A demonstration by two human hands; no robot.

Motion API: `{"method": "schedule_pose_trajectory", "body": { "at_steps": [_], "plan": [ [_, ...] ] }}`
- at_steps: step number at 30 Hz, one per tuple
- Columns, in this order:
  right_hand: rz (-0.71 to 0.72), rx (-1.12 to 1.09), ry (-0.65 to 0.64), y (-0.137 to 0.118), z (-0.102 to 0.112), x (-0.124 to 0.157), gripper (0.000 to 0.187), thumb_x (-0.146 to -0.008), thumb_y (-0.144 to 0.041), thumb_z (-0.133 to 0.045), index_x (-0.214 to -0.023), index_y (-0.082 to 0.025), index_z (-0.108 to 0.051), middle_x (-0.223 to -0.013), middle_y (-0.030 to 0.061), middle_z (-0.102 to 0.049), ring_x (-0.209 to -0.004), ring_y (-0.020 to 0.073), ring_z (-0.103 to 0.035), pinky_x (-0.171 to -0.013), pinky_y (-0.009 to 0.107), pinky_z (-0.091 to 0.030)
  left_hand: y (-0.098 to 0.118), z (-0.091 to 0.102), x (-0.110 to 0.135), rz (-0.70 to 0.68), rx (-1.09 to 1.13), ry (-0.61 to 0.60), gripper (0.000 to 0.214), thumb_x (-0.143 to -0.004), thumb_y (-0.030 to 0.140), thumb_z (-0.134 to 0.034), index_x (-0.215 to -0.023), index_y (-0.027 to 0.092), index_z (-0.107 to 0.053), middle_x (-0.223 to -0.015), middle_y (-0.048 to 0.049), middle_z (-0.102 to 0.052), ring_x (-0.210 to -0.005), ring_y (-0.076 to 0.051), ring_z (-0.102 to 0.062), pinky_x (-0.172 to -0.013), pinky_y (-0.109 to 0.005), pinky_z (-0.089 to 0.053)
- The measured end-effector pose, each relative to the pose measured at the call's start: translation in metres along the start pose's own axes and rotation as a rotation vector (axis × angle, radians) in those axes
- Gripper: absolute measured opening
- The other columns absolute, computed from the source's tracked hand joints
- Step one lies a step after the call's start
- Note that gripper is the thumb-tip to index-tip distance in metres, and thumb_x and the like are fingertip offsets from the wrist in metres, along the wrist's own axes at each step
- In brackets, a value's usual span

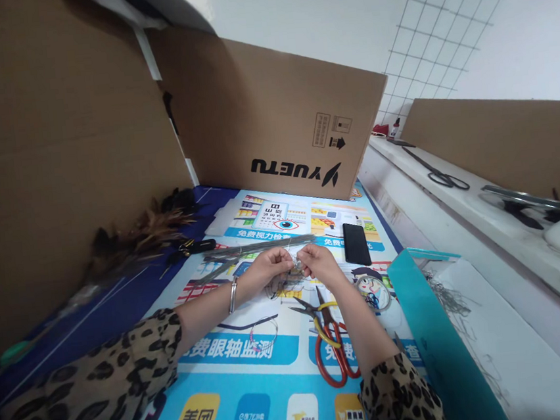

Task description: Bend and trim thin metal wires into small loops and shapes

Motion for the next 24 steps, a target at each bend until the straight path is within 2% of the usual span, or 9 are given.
{"method": "schedule_pose_trajectory", "body": {
  "at_steps": [4, 9, 15, 20, 24],
  "plan": [
    [-0.017, 0.033, -0.024, 0.000, 0.006, 0.001, 0.023, -0.070, -0.039, -0.059, -0.072, -0.017, -0.057, -0.050, -0.0049, -0.051, -0.039, 0.0059, -0.045, -0.035, 0.016, -0.032, 0.001, 0.003, -0.002, -0.036, -0.039, 0.046, 0.019, -0.068, 0.029, -0.065, -0.078, 0.015, -0.055, -0.066, 0.0015, -0.051, -0.055, -0.007, -0.044, -0.052, -0.020, -0.036],
    [-0.052, 0.050, -0.062, -0.001, 0.013, 0.004, 0.027, -0.070, -0.040, -0.059, -0.082, -0.016, -0.058, -0.052, -0.0050, -0.051, -0.039, 0.0054, -0.045, -0.035, 0.016, -0.032, 0.000, -0.001, -0.003, -0.027, -0.065, 0.017, 0.022, -0.069, 0.028, -0.064, -0.085, 0.014, -0.057, -0.072, -0.0009, -0.054, -0.060, -0.008, -0.048, -0.056, -0.021, -0.038],
    [-0.090, 0.147, -0.130, -0.005, 0.015, 0.010, 0.025, -0.069, -0.038, -0.061, -0.076, -0.014, -0.062, -0.048, -0.0040, -0.049, -0.037, 0.0060, -0.043, -0.034, 0.017, -0.031, 0.002, -0.002, 0.002, 0.028, -0.051, -0.011, 0.022, -0.071, 0.033, -0.061, -0.083, 0.015, -0.060, -0.058, 0.0020, -0.050, -0.048, -0.007, -0.042, -0.047, -0.021, -0.034],
    [-0.056, 0.259, -0.135, -0.012, 0.012, 0.011, 0.020, -0.069, -0.036, -0.060, -0.070, -0.016, -0.063, -0.047, -0.0036, -0.050, -0.037, 0.0066, -0.042, -0.034, 0.017, -0.029, 0.007, -0.003, 0.002, -0.005, -0.059, -0.027, 0.023, -0.069, 0.036, -0.063, -0.076, 0.015, -0.060, -0.060, 0.0006, -0.052, -0.051, -0.008, -0.043, -0.050, -0.022, -0.034],
    [-0.001, 0.350, -0.134, -0.014, 0.009, 0.009, 0.018, -0.070, -0.034, -0.058, -0.064, -0.018, -0.060, -0.044, -0.0046, -0.048, -0.037, 0.0070, -0.039, -0.036, 0.019, -0.028, 0.007, -0.004, 0.002, -0.014, -0.034, -0.035, 0.024, -0.073, 0.038, -0.059, -0.076, 0.014, -0.058, -0.059, 0.0017, -0.048, -0.051, -0.008, -0.041, -0.049, -0.021, -0.031]
  ]
}}
Point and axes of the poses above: each hand's wrist, its own x-axis away from the middle knuckle, its own z-axis out of the back of the hand, y = z × x, the point moved 8 cm from there along -x, towards the middle knuckle
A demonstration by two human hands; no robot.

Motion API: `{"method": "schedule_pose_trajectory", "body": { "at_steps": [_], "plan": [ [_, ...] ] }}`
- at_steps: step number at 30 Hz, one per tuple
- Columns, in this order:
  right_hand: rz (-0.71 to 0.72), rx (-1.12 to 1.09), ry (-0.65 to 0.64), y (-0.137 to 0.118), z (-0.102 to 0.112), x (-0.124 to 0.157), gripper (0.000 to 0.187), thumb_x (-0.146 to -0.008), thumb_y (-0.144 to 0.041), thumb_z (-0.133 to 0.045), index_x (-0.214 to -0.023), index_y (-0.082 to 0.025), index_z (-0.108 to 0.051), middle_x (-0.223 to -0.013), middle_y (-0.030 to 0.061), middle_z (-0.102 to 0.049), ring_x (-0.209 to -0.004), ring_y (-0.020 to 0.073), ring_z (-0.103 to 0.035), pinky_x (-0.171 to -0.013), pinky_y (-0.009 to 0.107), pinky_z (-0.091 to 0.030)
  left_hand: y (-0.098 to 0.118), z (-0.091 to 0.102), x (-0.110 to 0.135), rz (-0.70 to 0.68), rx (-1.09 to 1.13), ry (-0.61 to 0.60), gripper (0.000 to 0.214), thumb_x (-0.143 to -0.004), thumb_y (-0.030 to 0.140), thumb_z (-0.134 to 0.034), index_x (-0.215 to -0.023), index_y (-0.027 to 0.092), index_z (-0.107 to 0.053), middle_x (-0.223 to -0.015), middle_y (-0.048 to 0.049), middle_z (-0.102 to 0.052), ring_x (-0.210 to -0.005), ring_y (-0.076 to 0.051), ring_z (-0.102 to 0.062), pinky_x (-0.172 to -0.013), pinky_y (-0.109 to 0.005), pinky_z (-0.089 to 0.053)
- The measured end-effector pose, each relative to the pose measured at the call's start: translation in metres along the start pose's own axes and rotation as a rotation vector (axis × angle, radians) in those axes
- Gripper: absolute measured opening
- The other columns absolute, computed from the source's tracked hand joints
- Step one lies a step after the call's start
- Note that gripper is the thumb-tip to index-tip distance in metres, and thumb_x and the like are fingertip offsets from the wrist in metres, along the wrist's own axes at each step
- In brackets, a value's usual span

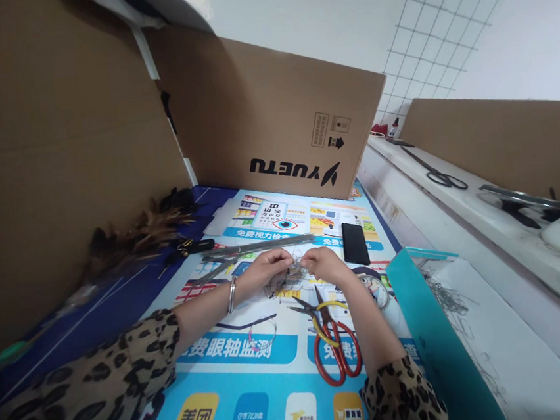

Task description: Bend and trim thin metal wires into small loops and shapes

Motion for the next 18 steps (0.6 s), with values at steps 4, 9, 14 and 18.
{"method": "schedule_pose_trajectory", "body": {
  "at_steps": [4, 9, 14, 18],
  "plan": [
    [0.055, 0.077, 0.000, -0.004, -0.003, -0.001, 0.016, -0.070, -0.033, -0.057, -0.065, -0.019, -0.060, -0.045, -0.0051, -0.045, -0.041, 0.0079, -0.038, -0.039, 0.020, -0.027, -0.003, -0.002, 0.001, 0.040, 0.004, -0.022, 0.024, -0.074, 0.038, -0.058, -0.074, 0.014, -0.056, -0.054, 0.0033, -0.043, -0.048, -0.007, -0.036, -0.045, -0.020, -0.026],
    [0.126, 0.133, -0.001, -0.014, -0.011, 0.000, 0.018, -0.070, -0.035, -0.056, -0.062, -0.018, -0.057, -0.051, -0.0054, -0.043, -0.048, 0.0080, -0.034, -0.045, 0.020, -0.027, -0.006, -0.004, 0.001, 0.043, 0.008, -0.017, 0.024, -0.075, 0.039, -0.055, -0.073, 0.015, -0.052, -0.051, 0.0057, -0.037, -0.045, -0.006, -0.031, -0.044, -0.019, -0.023],
    [0.165, 0.169, -0.015, -0.021, -0.017, 0.001, 0.014, -0.066, -0.023, -0.055, -0.053, -0.018, -0.051, -0.050, -0.0059, -0.039, -0.051, 0.0082, -0.032, -0.048, 0.020, -0.024, -0.005, -0.003, 0.002, 0.006, -0.019, 0.041, 0.015, -0.076, 0.032, -0.053, -0.072, 0.017, -0.051, -0.055, 0.0052, -0.039, -0.048, -0.007, -0.032, -0.046, -0.020, -0.025],
    [0.161, 0.134, -0.028, -0.023, -0.017, 0.002, 0.010, -0.061, -0.016, -0.054, -0.052, -0.017, -0.053, -0.050, -0.0057, -0.044, -0.053, 0.0086, -0.036, -0.050, 0.021, -0.025, 0.001, -0.003, 0.004, -0.042, -0.063, 0.087, 0.010, -0.076, 0.025, -0.051, -0.071, 0.017, -0.050, -0.060, 0.0037, -0.044, -0.053, -0.009, -0.036, -0.051, -0.021, -0.028]
  ]
}}
Point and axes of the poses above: each hand's wrist, its own x-axis away from the middle knuckle, its own z-axis out of the back of the hand, y = z × x, the point moved 8 cm from there along -x, towards the middle knuckle
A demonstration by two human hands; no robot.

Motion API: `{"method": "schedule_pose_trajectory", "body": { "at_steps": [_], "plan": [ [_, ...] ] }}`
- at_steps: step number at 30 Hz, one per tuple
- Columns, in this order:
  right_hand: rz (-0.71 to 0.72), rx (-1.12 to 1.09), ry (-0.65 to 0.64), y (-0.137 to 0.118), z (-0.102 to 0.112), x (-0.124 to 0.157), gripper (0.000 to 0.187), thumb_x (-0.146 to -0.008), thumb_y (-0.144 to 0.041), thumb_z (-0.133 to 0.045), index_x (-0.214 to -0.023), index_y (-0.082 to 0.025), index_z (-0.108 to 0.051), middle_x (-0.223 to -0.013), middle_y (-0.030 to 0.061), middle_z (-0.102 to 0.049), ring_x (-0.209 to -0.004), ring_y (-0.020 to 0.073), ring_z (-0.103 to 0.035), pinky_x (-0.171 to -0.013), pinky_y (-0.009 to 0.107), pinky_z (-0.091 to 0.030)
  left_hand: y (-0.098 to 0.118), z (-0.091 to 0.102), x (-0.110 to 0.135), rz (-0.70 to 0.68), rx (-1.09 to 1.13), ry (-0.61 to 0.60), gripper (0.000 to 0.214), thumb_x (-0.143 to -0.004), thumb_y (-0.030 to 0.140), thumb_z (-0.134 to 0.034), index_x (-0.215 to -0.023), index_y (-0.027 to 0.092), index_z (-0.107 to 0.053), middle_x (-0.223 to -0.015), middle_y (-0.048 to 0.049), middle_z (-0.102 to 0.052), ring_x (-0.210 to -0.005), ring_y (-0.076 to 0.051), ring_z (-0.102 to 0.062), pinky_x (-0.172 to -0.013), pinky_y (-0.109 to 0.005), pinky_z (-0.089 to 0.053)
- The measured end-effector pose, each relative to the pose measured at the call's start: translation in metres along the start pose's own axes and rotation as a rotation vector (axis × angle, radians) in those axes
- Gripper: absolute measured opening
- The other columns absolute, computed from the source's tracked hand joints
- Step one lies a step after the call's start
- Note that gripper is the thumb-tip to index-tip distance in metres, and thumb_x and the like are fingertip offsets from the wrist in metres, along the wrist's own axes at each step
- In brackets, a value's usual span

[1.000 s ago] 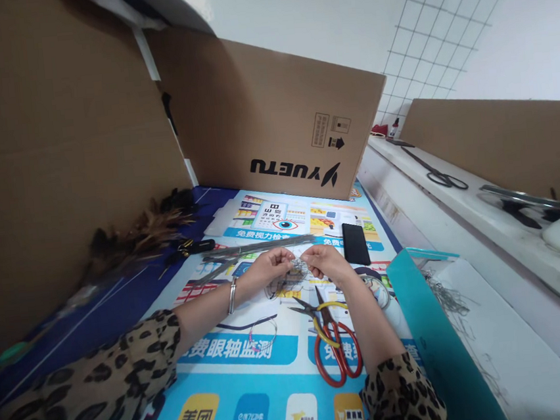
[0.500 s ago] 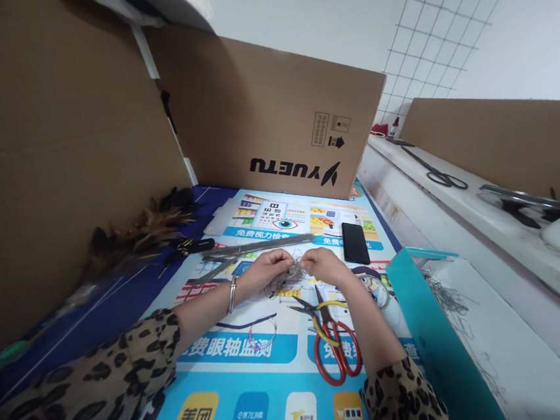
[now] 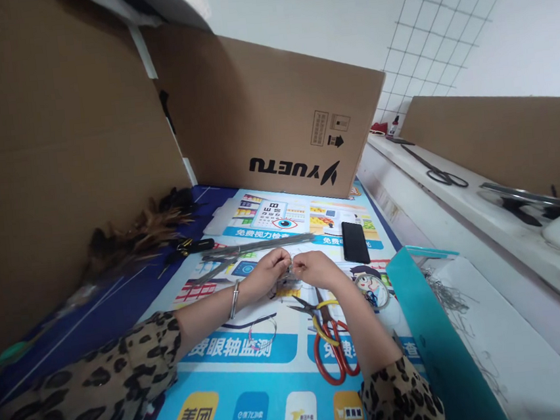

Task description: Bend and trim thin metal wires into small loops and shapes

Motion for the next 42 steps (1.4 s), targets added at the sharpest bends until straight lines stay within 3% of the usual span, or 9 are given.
{"method": "schedule_pose_trajectory", "body": {
  "at_steps": [5, 10, 17, 22, 25, 28, 31, 34, 42],
  "plan": [
    [-0.043, -0.159, 0.044, 0.004, 0.004, 0.000, 0.006, -0.061, -0.018, -0.055, -0.056, -0.018, -0.058, -0.050, -0.0052, -0.047, -0.049, 0.0084, -0.038, -0.047, 0.020, -0.026, 0.001, 0.004, 0.000, -0.020, -0.029, 0.051, 0.013, -0.081, 0.029, -0.046, -0.073, 0.018, -0.049, -0.059, 0.0040, -0.045, -0.053, -0.009, -0.038, -0.052, -0.022, -0.030],
    [-0.083, -0.398, 0.205, 0.018, 0.008, -0.004, 0.008, -0.065, -0.025, -0.053, -0.064, -0.018, -0.058, -0.048, -0.0049, -0.045, -0.044, 0.0082, -0.038, -0.043, 0.020, -0.028, -0.008, 0.004, -0.004, 0.023, -0.001, 0.049, 0.020, -0.084, 0.036, -0.040, -0.078, 0.018, -0.048, -0.054, 0.0042, -0.046, -0.045, -0.009, -0.038, -0.045, -0.021, -0.029],
    [-0.028, -0.695, 0.404, 0.024, 0.007, -0.003, 0.008, -0.068, -0.025, -0.052, -0.064, -0.019, -0.050, -0.055, -0.0039, -0.047, -0.048, 0.0073, -0.040, -0.046, 0.020, -0.032, -0.018, 0.010, -0.008, 0.066, 0.036, 0.083, 0.019, -0.081, 0.035, -0.043, -0.077, 0.018, -0.048, -0.052, 0.0043, -0.047, -0.042, -0.007, -0.040, -0.043, -0.018, -0.031],
    [-0.052, -0.811, 0.391, 0.031, 0.005, -0.004, 0.013, -0.071, -0.032, -0.056, -0.072, -0.019, -0.054, -0.054, -0.0046, -0.047, -0.046, 0.0069, -0.041, -0.043, 0.019, -0.032, -0.015, 0.016, -0.010, 0.042, 0.000, 0.120, 0.011, -0.077, 0.029, -0.049, -0.077, 0.018, -0.050, -0.055, 0.0037, -0.049, -0.046, -0.008, -0.044, -0.046, -0.019, -0.035],
    [-0.092, -0.847, 0.352, 0.036, -0.001, -0.005, 0.017, -0.070, -0.035, -0.060, -0.073, -0.019, -0.056, -0.052, -0.0049, -0.047, -0.044, 0.0065, -0.041, -0.041, 0.019, -0.030, -0.007, 0.025, -0.010, -0.018, -0.045, 0.200, 0.018, -0.071, 0.022, -0.057, -0.089, 0.019, -0.054, -0.081, -0.0007, -0.057, -0.069, -0.011, -0.052, -0.063, -0.023, -0.041],
    [-0.136, -0.873, 0.288, 0.040, -0.012, -0.007, 0.020, -0.069, -0.036, -0.063, -0.072, -0.017, -0.057, -0.050, -0.0044, -0.048, -0.042, 0.0067, -0.042, -0.039, 0.019, -0.029, 0.006, 0.030, -0.008, -0.119, -0.140, 0.234, 0.025, -0.072, 0.021, -0.056, -0.097, 0.021, -0.058, -0.104, -0.0044, -0.054, -0.095, -0.016, -0.050, -0.079, -0.028, -0.040],
    [-0.168, -0.900, 0.244, 0.042, -0.020, -0.008, 0.023, -0.067, -0.037, -0.065, -0.072, -0.017, -0.057, -0.051, -0.0041, -0.050, -0.040, 0.0062, -0.042, -0.038, 0.018, -0.028, 0.014, 0.025, -0.007, -0.188, -0.200, 0.152, 0.021, -0.078, 0.027, -0.051, -0.094, 0.020, -0.063, -0.100, -0.0056, -0.058, -0.098, -0.019, -0.050, -0.087, -0.031, -0.038],
    [-0.171, -0.929, 0.235, 0.042, -0.023, -0.008, 0.023, -0.068, -0.039, -0.065, -0.073, -0.018, -0.056, -0.052, -0.0048, -0.051, -0.042, 0.0062, -0.043, -0.039, 0.018, -0.030, 0.010, 0.020, -0.008, -0.147, -0.129, 0.098, 0.023, -0.078, 0.032, -0.053, -0.093, 0.019, -0.065, -0.094, -0.0056, -0.061, -0.092, -0.019, -0.053, -0.083, -0.031, -0.039],
    [-0.142, -0.943, 0.143, 0.028, -0.027, -0.003, 0.021, -0.064, -0.028, -0.070, -0.074, -0.016, -0.056, -0.062, -0.0004, -0.059, -0.053, 0.0090, -0.052, -0.045, 0.018, -0.035, 0.008, 0.023, -0.008, -0.092, -0.054, 0.147, 0.019, -0.077, 0.033, -0.053, -0.077, 0.017, -0.063, -0.072, -0.0003, -0.060, -0.071, -0.014, -0.052, -0.067, -0.024, -0.039]
  ]
}}
Point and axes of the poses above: each hand's wrist, its own x-axis away from the middle knuckle, its own z-axis out of the back of the hand, y = z × x, the point moved 8 cm from there along -x, towards the middle knuckle
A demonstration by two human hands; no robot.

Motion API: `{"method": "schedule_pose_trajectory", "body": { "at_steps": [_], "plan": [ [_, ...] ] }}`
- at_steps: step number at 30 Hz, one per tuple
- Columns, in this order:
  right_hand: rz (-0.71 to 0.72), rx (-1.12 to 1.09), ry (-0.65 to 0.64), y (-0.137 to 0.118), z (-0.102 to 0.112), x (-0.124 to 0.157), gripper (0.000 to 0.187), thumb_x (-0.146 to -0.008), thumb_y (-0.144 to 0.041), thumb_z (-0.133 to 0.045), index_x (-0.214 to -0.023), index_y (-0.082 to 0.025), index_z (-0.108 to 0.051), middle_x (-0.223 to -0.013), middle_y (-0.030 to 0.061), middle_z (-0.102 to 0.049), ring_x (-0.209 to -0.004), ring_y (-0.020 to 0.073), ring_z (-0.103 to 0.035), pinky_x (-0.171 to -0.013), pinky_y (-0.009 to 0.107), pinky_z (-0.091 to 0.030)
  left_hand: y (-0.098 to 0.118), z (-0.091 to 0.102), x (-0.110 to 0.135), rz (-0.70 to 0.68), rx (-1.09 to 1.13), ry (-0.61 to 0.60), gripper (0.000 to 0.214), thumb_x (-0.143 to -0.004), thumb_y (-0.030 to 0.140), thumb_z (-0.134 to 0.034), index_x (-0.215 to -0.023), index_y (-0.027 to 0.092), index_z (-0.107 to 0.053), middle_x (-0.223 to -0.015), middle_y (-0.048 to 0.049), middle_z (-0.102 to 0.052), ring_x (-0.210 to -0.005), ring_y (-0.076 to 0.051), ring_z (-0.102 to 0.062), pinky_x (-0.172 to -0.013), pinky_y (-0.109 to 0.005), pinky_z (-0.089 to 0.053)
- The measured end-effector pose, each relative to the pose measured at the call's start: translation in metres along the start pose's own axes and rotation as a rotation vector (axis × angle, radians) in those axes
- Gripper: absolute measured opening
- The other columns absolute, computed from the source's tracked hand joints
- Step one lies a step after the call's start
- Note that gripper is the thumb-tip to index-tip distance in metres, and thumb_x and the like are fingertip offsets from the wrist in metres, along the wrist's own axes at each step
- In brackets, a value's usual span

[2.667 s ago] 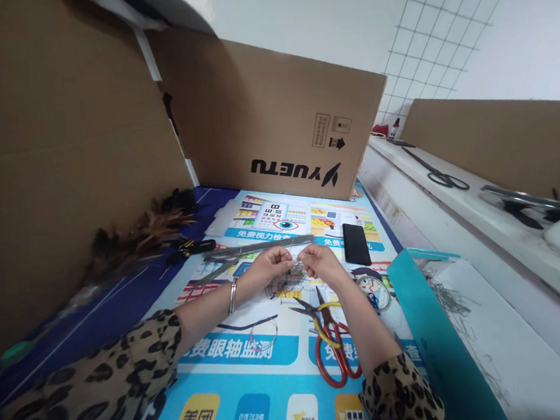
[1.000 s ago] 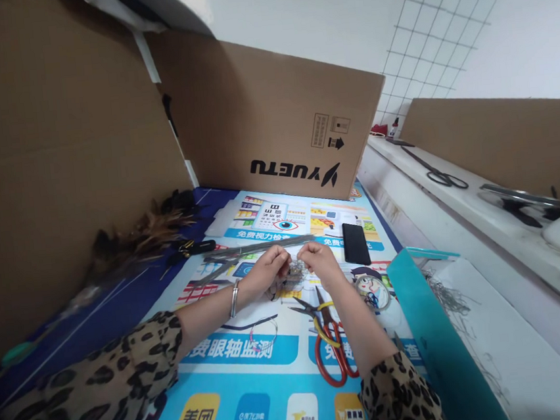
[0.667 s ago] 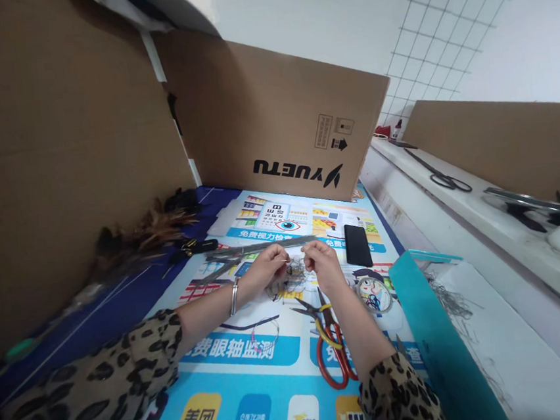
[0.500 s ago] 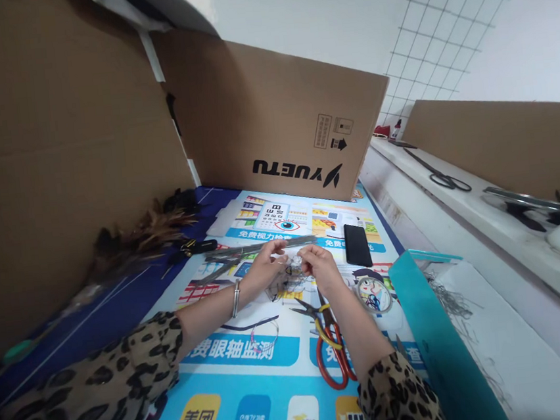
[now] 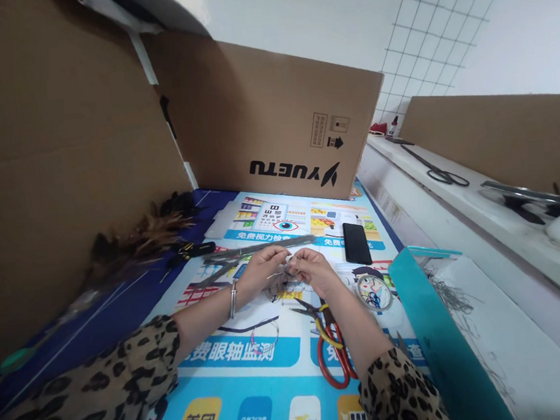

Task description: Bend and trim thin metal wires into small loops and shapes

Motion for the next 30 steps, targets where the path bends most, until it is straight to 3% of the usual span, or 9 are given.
{"method": "schedule_pose_trajectory", "body": {
  "at_steps": [7, 11, 15, 22, 26, 30],
  "plan": [
    [0.007, -0.017, 0.001, 0.000, 0.002, -0.002, 0.025, -0.068, -0.029, -0.065, -0.088, -0.019, -0.055, -0.052, -0.0063, -0.047, -0.042, 0.0062, -0.041, -0.039, 0.018, -0.030, 0.006, 0.014, -0.001, 0.006, 0.059, 0.098, 0.018, -0.077, 0.034, -0.054, -0.073, 0.017, -0.056, -0.067, 0.0022, -0.053, -0.066, -0.011, -0.048, -0.066, -0.023, -0.038],
    [0.013, -0.011, 0.027, 0.000, 0.004, -0.003, 0.032, -0.071, -0.035, -0.063, -0.098, -0.021, -0.052, -0.059, -0.0049, -0.051, -0.043, 0.0058, -0.041, -0.040, 0.018, -0.031, 0.010, 0.017, 0.000, 0.014, 0.130, 0.135, 0.021, -0.079, 0.037, -0.051, -0.077, 0.017, -0.055, -0.074, -0.0003, -0.057, -0.069, -0.011, -0.050, -0.066, -0.023, -0.040],
    [0.025, 0.024, 0.053, 0.000, 0.006, -0.003, 0.026, -0.071, -0.039, -0.062, -0.086, -0.019, -0.054, -0.061, -0.0040, -0.051, -0.043, 0.0049, -0.041, -0.039, 0.018, -0.031, 0.014, 0.008, 0.003, 0.068, 0.346, 0.071, 0.022, -0.080, 0.039, -0.050, -0.083, 0.017, -0.054, -0.092, -0.0050, -0.060, -0.077, -0.013, -0.055, -0.062, -0.023, -0.042],
    [0.063, 0.144, 0.096, 0.000, 0.007, -0.004, 0.025, -0.069, -0.040, -0.064, -0.078, -0.018, -0.055, -0.053, -0.0055, -0.050, -0.039, 0.0053, -0.038, -0.037, 0.019, -0.028, 0.020, -0.003, 0.008, 0.191, 0.587, -0.009, 0.023, -0.077, 0.040, -0.057, -0.080, 0.018, -0.048, -0.086, -0.0032, -0.061, -0.063, -0.009, -0.056, -0.053, -0.021, -0.042],
    [0.106, 0.218, 0.166, -0.003, 0.012, -0.004, 0.023, -0.068, -0.039, -0.064, -0.077, -0.018, -0.057, -0.051, -0.0053, -0.051, -0.040, 0.0064, -0.040, -0.039, 0.020, -0.028, 0.022, -0.004, 0.008, 0.192, 0.556, -0.041, 0.023, -0.080, 0.039, -0.053, -0.079, 0.017, -0.048, -0.073, -0.0003, -0.059, -0.053, -0.007, -0.052, -0.050, -0.020, -0.041],
    [0.152, 0.263, 0.223, -0.007, 0.017, -0.004, 0.017, -0.066, -0.034, -0.065, -0.071, -0.019, -0.059, -0.050, -0.0056, -0.050, -0.043, 0.0074, -0.040, -0.043, 0.021, -0.029, 0.017, 0.004, 0.005, 0.170, 0.435, 0.028, 0.025, -0.081, 0.041, -0.050, -0.077, 0.017, -0.047, -0.070, 0.0007, -0.058, -0.050, -0.006, -0.050, -0.050, -0.020, -0.040]
  ]
}}
Point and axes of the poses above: each hand's wrist, its own x-axis away from the middle knuckle, its own z-axis out of the back of the hand, y = z × x, the point moved 8 cm from there along -x, towards the middle knuckle
